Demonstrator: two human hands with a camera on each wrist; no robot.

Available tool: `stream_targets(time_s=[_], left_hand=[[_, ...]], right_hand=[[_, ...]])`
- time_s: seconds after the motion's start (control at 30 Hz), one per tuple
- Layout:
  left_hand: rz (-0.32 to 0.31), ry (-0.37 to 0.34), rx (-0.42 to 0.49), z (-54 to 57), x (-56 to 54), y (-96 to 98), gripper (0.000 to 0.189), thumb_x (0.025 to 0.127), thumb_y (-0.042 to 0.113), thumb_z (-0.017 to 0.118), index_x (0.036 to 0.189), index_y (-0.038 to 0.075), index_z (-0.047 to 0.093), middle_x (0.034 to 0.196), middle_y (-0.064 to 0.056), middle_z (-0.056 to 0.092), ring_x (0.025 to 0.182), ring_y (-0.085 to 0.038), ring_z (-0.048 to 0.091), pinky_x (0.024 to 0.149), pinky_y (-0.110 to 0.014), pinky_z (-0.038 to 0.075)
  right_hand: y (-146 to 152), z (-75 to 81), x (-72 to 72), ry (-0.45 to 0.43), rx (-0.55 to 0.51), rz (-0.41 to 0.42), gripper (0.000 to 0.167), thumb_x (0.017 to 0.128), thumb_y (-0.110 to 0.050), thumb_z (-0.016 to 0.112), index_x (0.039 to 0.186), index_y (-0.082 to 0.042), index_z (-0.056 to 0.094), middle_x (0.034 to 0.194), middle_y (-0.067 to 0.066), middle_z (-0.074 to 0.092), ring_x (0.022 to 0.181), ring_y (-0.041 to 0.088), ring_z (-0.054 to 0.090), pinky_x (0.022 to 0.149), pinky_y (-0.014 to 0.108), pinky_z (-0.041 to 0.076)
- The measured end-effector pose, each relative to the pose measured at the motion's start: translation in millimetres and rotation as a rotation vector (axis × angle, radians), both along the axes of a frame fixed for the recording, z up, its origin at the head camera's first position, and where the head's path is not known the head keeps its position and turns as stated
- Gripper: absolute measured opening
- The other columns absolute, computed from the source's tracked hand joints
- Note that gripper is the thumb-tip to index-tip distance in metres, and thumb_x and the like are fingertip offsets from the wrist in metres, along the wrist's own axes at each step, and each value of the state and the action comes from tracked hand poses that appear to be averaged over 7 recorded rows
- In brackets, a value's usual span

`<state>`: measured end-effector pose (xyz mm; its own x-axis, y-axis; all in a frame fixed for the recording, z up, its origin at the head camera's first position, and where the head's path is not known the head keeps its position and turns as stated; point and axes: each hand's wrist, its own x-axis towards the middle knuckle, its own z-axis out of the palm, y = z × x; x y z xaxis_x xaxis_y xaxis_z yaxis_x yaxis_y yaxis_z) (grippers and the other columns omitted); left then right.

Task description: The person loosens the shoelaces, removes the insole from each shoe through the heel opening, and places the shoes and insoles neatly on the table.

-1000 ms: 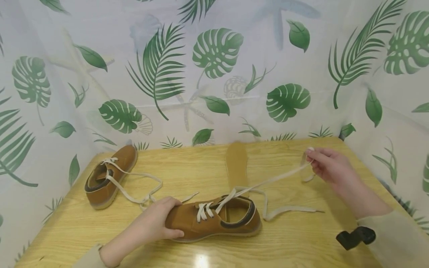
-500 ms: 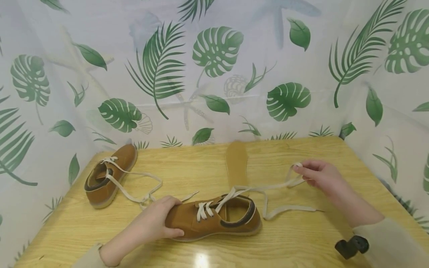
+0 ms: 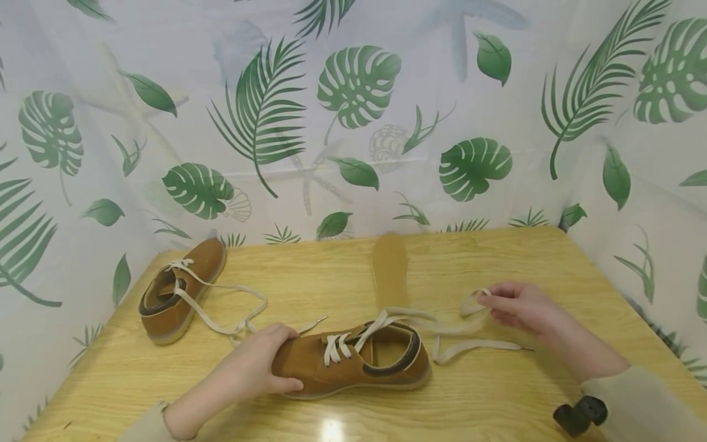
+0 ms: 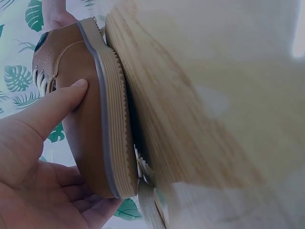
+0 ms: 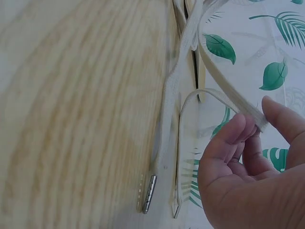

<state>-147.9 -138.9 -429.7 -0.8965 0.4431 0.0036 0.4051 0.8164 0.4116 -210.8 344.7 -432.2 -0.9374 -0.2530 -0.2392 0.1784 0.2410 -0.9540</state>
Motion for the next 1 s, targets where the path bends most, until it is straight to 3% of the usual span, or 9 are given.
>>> stream_targets(time_s=[0.27, 0.53, 0.77, 1.0], left_hand=[[0.003, -0.016, 0.076, 1.2, -3.0, -0.4, 0.076, 0.073, 0.034, 0.1, 0.13, -0.002, 0.065, 0.128, -0.016, 0.069, 0.116, -0.034, 0.066, 0.102, -0.056, 0.056], [0.028, -0.044, 0.146, -4.0, -3.9, -2.9, 0.076, 0.071, 0.033, 0.101, 0.13, 0.0, 0.065, 0.129, -0.014, 0.069, 0.115, -0.032, 0.067, 0.102, -0.055, 0.057], [0.036, -0.066, 0.189, -8.5, -4.3, -5.9, 0.078, 0.071, 0.032, 0.101, 0.132, 0.0, 0.065, 0.131, -0.015, 0.069, 0.117, -0.033, 0.066, 0.103, -0.055, 0.057], [0.034, -0.081, 0.194, -5.4, -0.4, -8.6, 0.082, 0.072, 0.031, 0.101, 0.137, -0.002, 0.063, 0.136, -0.018, 0.067, 0.125, -0.038, 0.064, 0.109, -0.059, 0.053]], right_hand=[[0.0, -2.8, 1.5, -0.013, 0.031, 0.024, 0.01, 0.111, -0.022, 0.058, 0.112, -0.019, 0.068, 0.09, -0.011, 0.066, 0.08, 0.003, 0.067, 0.078, 0.02, 0.062], [3.7, -6.5, 2.8, 0.004, 0.031, 0.026, 0.026, 0.112, -0.021, 0.054, 0.13, -0.003, 0.058, 0.093, -0.01, 0.067, 0.084, 0.004, 0.068, 0.08, 0.022, 0.063], [6.8, -5.4, 3.7, 0.012, 0.017, -0.001, 0.019, 0.112, -0.021, 0.054, 0.124, -0.007, 0.06, 0.094, -0.01, 0.07, 0.086, 0.004, 0.07, 0.08, 0.022, 0.063], [11.2, -2.4, 3.6, 0.036, 0.028, -0.024, 0.026, 0.112, -0.017, 0.055, 0.132, 0.0, 0.058, 0.102, -0.015, 0.07, 0.092, 0.0, 0.071, 0.084, 0.02, 0.063]])
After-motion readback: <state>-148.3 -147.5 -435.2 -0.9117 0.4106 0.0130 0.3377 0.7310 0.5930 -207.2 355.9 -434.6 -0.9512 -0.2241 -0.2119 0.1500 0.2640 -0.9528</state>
